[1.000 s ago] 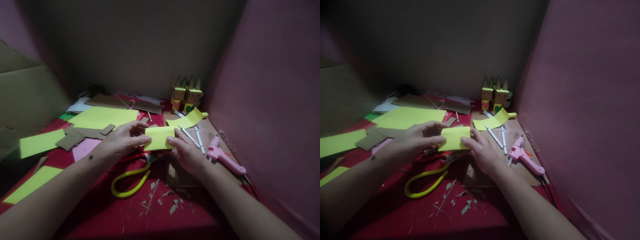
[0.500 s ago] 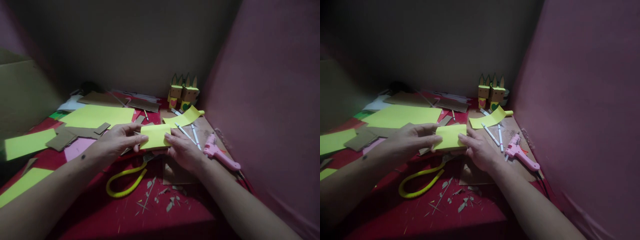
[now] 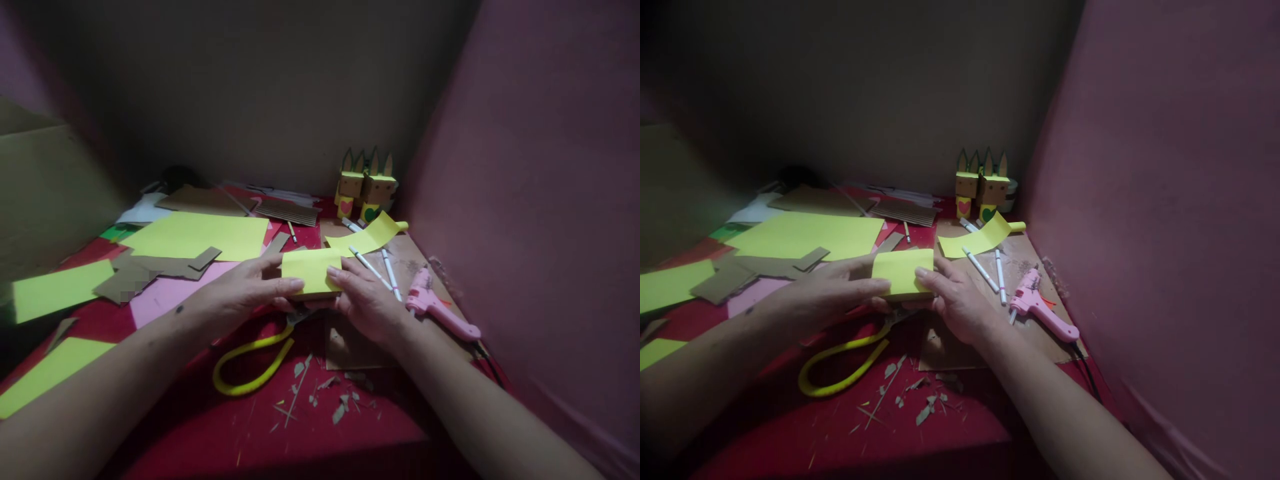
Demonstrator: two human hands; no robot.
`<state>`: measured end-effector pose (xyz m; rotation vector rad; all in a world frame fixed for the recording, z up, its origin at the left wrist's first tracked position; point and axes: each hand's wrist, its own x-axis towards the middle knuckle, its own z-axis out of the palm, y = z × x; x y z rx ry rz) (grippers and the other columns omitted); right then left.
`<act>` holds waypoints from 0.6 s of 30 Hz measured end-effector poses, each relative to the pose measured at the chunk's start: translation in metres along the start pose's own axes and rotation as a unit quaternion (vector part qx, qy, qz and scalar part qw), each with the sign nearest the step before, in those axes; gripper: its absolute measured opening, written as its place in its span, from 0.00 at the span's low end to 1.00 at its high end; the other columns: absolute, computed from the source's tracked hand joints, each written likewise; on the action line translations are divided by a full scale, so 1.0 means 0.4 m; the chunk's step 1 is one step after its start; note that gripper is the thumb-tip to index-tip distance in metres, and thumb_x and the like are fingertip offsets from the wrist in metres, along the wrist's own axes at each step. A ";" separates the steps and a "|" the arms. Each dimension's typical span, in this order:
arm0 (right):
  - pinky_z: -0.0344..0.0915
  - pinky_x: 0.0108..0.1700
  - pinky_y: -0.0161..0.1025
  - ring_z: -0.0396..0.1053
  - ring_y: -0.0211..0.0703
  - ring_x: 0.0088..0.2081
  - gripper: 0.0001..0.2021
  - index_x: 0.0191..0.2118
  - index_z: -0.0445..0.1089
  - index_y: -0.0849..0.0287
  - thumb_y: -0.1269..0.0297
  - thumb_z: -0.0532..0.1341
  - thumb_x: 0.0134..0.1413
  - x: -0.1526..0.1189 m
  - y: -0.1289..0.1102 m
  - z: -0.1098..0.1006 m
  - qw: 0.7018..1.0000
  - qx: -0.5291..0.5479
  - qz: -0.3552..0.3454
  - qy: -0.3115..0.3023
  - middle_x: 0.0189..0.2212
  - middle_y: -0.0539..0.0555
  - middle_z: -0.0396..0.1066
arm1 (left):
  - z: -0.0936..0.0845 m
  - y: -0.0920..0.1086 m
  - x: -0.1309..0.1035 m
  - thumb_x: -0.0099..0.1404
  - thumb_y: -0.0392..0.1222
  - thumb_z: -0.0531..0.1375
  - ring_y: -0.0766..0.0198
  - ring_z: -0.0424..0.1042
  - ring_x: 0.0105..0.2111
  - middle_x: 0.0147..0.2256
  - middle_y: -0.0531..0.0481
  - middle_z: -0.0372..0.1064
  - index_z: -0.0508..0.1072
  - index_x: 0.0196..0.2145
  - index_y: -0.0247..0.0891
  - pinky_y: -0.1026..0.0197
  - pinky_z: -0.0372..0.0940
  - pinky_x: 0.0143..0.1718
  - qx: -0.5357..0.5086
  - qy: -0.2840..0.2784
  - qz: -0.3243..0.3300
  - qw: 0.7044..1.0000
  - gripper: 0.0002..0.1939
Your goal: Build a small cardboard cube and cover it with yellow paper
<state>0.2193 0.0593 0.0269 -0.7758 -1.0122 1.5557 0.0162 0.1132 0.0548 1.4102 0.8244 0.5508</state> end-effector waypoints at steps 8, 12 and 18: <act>0.74 0.47 0.46 0.77 0.50 0.42 0.28 0.51 0.72 0.54 0.61 0.78 0.42 -0.008 -0.001 0.009 0.999 -0.035 0.003 0.031 0.46 0.57 0.79 | 0.018 0.020 -0.010 0.57 0.47 0.73 0.51 0.80 0.40 0.41 0.43 0.82 0.78 0.54 0.41 0.57 0.72 0.39 0.054 0.041 -0.013 0.998 0.27; 0.72 0.53 0.50 0.77 0.52 0.45 0.26 0.50 0.73 0.53 0.63 0.77 0.44 -0.013 0.000 0.011 0.999 -0.030 -0.011 0.025 0.46 0.56 0.79 | 0.021 0.024 -0.014 0.59 0.47 0.73 0.48 0.80 0.47 0.48 0.42 0.81 0.77 0.56 0.43 0.57 0.73 0.42 0.051 0.033 0.003 0.998 0.28; 0.73 0.50 0.46 0.76 0.48 0.42 0.24 0.48 0.74 0.52 0.61 0.77 0.43 -0.016 -0.006 0.012 0.999 -0.022 -0.020 0.013 0.42 0.53 0.79 | 0.026 0.021 -0.019 0.55 0.43 0.75 0.47 0.79 0.48 0.49 0.43 0.80 0.75 0.58 0.44 0.56 0.73 0.44 0.038 0.018 0.006 0.999 0.33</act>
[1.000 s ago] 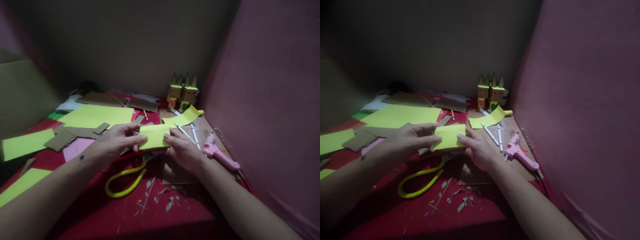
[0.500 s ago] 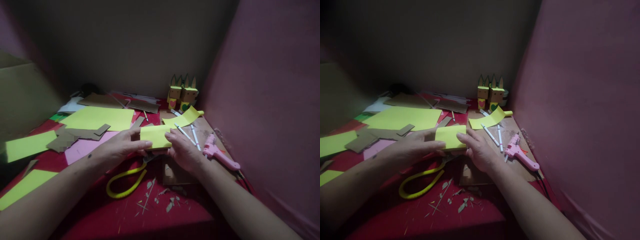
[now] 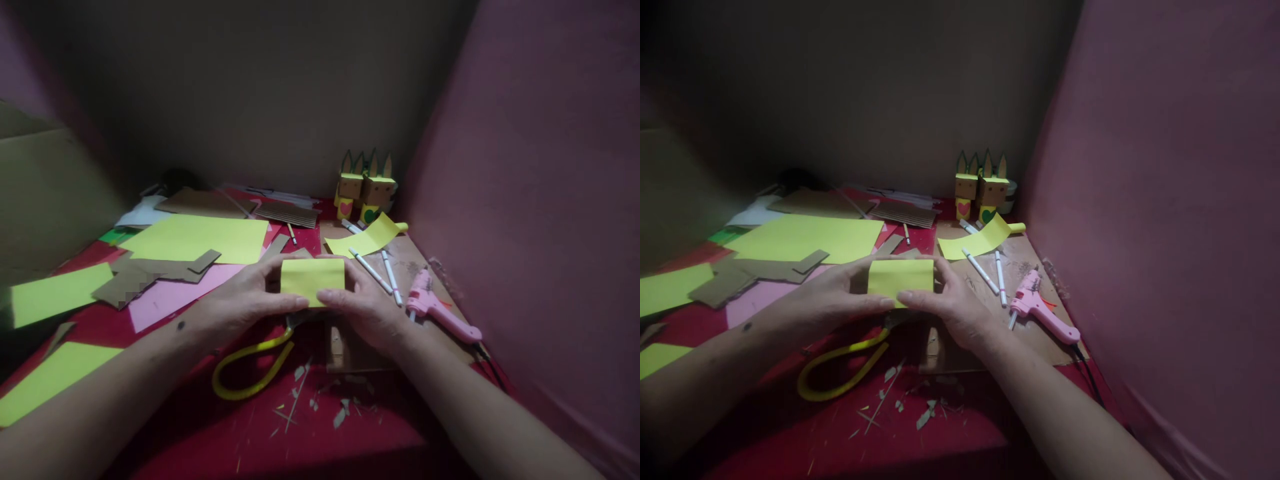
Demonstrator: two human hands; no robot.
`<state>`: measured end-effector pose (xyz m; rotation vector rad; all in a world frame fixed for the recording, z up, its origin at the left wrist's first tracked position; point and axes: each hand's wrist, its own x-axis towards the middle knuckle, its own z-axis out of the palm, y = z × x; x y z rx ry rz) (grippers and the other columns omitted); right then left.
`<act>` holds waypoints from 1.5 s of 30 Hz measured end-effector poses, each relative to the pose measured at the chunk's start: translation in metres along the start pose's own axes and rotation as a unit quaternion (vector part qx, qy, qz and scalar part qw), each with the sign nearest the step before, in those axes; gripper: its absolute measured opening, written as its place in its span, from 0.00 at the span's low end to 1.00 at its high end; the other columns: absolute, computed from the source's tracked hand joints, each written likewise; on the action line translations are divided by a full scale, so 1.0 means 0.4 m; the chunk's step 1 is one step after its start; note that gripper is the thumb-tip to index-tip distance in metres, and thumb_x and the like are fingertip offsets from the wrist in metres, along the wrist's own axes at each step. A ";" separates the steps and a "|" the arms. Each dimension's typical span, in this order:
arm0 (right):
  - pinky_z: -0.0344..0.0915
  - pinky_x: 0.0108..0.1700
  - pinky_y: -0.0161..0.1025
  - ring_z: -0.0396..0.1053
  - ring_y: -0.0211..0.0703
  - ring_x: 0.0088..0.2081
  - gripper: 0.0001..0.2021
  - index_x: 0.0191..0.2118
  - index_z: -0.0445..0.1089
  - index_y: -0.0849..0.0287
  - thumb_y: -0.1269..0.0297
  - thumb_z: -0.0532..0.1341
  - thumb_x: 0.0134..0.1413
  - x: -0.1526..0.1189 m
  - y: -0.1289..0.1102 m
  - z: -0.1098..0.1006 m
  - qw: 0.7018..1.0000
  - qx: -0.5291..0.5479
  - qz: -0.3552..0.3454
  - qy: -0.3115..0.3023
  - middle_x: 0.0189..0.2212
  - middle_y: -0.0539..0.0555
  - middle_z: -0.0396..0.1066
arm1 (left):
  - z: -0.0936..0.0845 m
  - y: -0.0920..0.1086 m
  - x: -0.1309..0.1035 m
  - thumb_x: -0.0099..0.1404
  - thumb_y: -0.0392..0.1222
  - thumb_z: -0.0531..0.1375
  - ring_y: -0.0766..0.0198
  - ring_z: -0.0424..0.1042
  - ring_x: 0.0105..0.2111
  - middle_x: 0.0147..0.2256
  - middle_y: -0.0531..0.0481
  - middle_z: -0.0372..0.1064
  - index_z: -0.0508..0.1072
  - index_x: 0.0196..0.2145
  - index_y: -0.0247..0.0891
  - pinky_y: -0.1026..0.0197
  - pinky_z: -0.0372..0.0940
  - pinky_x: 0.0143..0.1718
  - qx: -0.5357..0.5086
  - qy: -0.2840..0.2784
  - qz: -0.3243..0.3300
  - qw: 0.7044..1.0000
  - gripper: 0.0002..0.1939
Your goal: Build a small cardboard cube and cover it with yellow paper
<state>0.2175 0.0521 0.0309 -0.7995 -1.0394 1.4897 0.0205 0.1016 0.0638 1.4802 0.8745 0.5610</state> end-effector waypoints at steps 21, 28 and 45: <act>0.72 0.46 0.45 0.73 0.44 0.40 0.24 0.52 0.76 0.46 0.49 0.75 0.49 -0.003 0.016 0.002 0.996 -0.037 -0.046 0.067 0.40 0.50 0.76 | 0.020 -0.012 -0.007 0.60 0.59 0.71 0.46 0.76 0.51 0.59 0.41 0.74 0.73 0.60 0.45 0.58 0.74 0.44 0.031 0.085 0.049 0.995 0.34; 0.72 0.46 0.44 0.73 0.44 0.42 0.24 0.51 0.75 0.47 0.52 0.75 0.48 -0.013 0.000 0.015 0.992 -0.088 -0.058 0.072 0.43 0.51 0.75 | 0.026 -0.013 -0.008 0.64 0.61 0.67 0.46 0.74 0.55 0.58 0.42 0.74 0.73 0.61 0.44 0.57 0.73 0.48 0.054 0.089 0.062 0.993 0.32; 0.70 0.49 0.45 0.71 0.46 0.45 0.18 0.46 0.74 0.46 0.58 0.75 0.50 -0.027 -0.015 0.018 0.970 -0.182 -0.146 0.074 0.45 0.49 0.75 | 0.034 -0.031 -0.006 0.63 0.53 0.68 0.46 0.69 0.59 0.60 0.41 0.69 0.67 0.61 0.42 0.53 0.68 0.56 0.084 0.068 0.167 0.980 0.33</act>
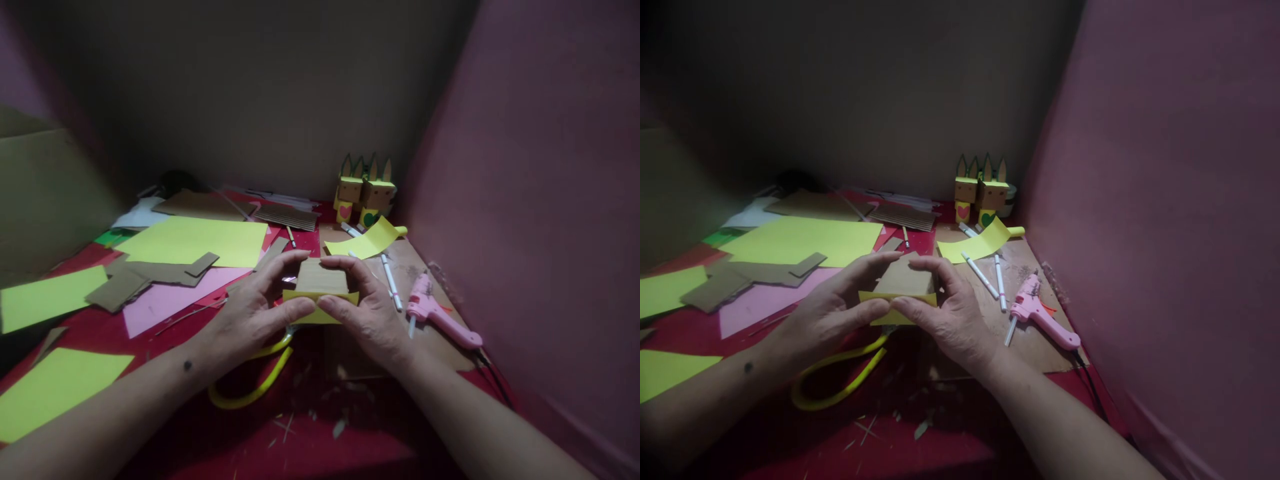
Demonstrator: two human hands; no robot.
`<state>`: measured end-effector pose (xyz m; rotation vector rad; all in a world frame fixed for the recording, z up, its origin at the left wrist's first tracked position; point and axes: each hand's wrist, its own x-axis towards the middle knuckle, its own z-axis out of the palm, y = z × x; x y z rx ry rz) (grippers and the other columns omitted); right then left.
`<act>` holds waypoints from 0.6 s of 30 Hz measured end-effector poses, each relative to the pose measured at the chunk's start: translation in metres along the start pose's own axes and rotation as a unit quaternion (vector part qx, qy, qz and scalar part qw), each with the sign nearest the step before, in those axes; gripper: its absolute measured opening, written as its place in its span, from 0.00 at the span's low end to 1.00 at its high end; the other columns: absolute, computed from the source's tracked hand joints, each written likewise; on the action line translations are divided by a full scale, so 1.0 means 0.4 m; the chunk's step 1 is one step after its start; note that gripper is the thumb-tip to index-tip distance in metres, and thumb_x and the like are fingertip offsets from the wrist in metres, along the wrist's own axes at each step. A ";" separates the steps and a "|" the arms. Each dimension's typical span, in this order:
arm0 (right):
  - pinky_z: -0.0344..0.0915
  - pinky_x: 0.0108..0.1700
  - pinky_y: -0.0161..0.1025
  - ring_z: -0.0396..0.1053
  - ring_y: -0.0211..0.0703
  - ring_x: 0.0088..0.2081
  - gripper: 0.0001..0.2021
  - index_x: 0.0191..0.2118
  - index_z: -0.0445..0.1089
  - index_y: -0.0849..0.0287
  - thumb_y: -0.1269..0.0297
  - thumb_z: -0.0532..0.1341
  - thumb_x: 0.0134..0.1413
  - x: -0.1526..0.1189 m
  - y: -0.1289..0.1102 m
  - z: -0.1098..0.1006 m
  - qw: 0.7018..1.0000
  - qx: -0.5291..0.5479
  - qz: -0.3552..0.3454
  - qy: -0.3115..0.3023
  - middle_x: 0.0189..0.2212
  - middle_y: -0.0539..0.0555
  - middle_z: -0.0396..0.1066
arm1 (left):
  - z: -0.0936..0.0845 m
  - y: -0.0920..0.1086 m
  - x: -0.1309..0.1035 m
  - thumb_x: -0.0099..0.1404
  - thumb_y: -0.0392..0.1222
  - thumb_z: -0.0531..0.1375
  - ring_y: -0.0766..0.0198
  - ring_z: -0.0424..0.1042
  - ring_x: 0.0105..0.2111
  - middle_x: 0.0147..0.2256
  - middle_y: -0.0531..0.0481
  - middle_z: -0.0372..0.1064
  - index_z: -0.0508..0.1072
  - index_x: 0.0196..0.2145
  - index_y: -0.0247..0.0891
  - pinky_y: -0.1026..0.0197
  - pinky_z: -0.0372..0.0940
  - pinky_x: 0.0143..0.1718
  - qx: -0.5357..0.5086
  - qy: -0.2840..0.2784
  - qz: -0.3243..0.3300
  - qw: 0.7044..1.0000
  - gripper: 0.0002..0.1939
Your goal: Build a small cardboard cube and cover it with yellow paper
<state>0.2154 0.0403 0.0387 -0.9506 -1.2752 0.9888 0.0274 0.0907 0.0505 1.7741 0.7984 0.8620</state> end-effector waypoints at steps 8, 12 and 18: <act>0.71 0.48 0.44 0.72 0.46 0.46 0.16 0.48 0.75 0.44 0.58 0.73 0.53 -0.001 0.020 -0.004 0.999 0.041 0.011 0.001 0.47 0.49 0.75 | -0.007 -0.017 -0.004 0.69 0.58 0.63 0.48 0.71 0.58 0.60 0.47 0.71 0.69 0.63 0.50 0.58 0.72 0.50 -0.001 0.002 0.005 1.000 0.27; 0.70 0.45 0.40 0.72 0.42 0.43 0.16 0.46 0.77 0.45 0.57 0.75 0.51 0.001 0.026 0.000 0.993 0.110 0.034 -0.001 0.45 0.48 0.76 | -0.007 -0.011 -0.005 0.69 0.61 0.62 0.46 0.72 0.57 0.58 0.47 0.74 0.70 0.63 0.49 0.56 0.72 0.51 0.018 0.016 -0.016 1.000 0.29; 0.70 0.40 0.37 0.73 0.40 0.37 0.21 0.47 0.77 0.47 0.51 0.76 0.48 0.012 0.036 -0.003 0.979 0.183 0.090 -0.019 0.40 0.48 0.76 | -0.008 -0.013 -0.003 0.65 0.68 0.61 0.44 0.75 0.47 0.52 0.42 0.76 0.72 0.61 0.45 0.51 0.74 0.44 0.005 0.034 -0.052 0.998 0.34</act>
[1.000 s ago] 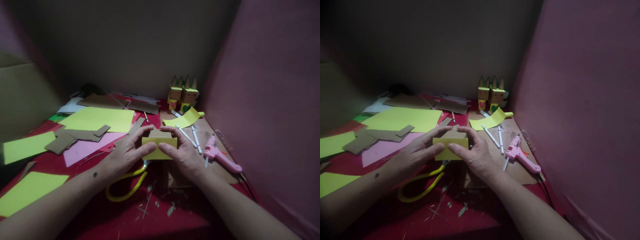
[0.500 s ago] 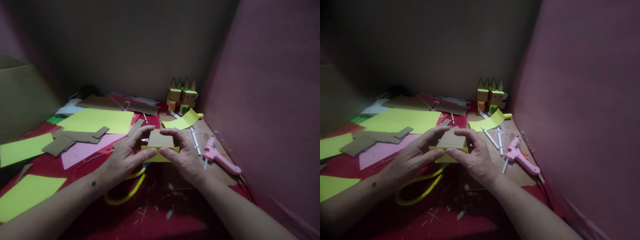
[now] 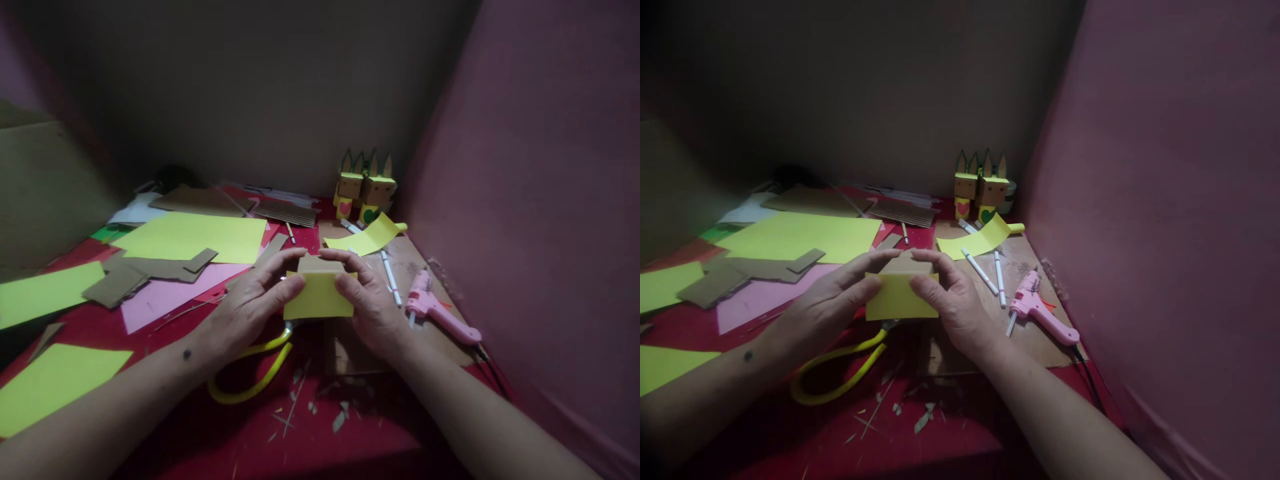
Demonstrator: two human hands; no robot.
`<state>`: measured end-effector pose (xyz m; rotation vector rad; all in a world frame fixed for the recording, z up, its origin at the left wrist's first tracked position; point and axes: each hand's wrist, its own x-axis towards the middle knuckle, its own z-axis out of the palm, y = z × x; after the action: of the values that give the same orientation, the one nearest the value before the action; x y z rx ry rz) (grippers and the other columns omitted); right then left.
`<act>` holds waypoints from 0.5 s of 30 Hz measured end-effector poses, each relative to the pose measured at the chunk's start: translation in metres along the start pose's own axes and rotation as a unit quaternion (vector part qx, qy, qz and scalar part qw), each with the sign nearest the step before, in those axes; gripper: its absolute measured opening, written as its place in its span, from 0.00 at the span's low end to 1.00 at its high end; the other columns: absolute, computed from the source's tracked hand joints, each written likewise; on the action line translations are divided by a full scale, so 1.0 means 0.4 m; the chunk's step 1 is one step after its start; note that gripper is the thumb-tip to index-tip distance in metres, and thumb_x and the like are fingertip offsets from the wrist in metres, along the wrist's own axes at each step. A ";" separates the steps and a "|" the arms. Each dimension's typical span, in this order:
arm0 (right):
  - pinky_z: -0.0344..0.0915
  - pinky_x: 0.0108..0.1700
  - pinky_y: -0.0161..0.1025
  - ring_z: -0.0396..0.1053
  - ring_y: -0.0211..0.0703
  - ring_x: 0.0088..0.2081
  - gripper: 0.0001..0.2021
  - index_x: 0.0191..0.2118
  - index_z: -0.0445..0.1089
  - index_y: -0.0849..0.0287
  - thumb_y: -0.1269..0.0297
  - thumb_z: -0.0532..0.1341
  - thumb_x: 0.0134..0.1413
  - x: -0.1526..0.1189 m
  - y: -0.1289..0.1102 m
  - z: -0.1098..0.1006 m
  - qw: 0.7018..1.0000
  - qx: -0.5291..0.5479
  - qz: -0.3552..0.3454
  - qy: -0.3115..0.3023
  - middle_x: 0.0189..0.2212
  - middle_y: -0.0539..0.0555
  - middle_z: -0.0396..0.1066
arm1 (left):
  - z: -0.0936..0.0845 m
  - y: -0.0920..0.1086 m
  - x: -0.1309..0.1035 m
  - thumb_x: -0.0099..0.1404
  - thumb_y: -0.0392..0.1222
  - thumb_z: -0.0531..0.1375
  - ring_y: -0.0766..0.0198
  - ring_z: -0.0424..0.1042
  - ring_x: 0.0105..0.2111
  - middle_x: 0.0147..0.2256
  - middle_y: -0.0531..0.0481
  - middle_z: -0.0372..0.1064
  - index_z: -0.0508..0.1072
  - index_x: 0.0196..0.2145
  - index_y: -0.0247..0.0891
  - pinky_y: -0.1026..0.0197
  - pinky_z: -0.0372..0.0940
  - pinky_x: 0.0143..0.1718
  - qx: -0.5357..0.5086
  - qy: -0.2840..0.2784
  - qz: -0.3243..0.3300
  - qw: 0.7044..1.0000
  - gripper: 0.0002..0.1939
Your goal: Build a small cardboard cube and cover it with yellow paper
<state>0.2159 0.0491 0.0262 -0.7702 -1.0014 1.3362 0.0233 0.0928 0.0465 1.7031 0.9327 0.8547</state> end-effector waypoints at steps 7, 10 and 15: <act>0.74 0.46 0.44 0.78 0.47 0.41 0.26 0.52 0.74 0.49 0.44 0.74 0.50 0.015 0.015 -0.004 0.999 0.038 0.014 0.018 0.42 0.51 0.79 | 0.003 -0.010 0.004 0.63 0.73 0.60 0.42 0.75 0.48 0.50 0.41 0.77 0.75 0.59 0.45 0.54 0.72 0.38 0.007 0.024 -0.019 1.000 0.37; 0.75 0.53 0.47 0.77 0.51 0.50 0.29 0.54 0.71 0.48 0.48 0.77 0.47 0.014 0.015 0.001 0.999 0.052 0.015 0.003 0.48 0.52 0.79 | 0.006 -0.008 0.001 0.67 0.73 0.56 0.42 0.76 0.47 0.47 0.41 0.79 0.77 0.56 0.43 0.51 0.72 0.41 -0.016 0.025 -0.028 0.999 0.35; 0.79 0.49 0.49 0.78 0.52 0.49 0.26 0.50 0.72 0.49 0.49 0.77 0.46 0.020 0.003 0.012 0.998 0.052 0.013 -0.020 0.46 0.52 0.80 | 0.009 0.005 0.003 0.66 0.59 0.66 0.44 0.76 0.53 0.57 0.42 0.76 0.71 0.63 0.45 0.52 0.73 0.51 -0.117 -0.044 0.001 0.992 0.32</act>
<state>0.2108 0.0567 0.0280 -0.6835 -0.9486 1.4197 0.0274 0.0917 0.0476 1.5265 0.7415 0.8492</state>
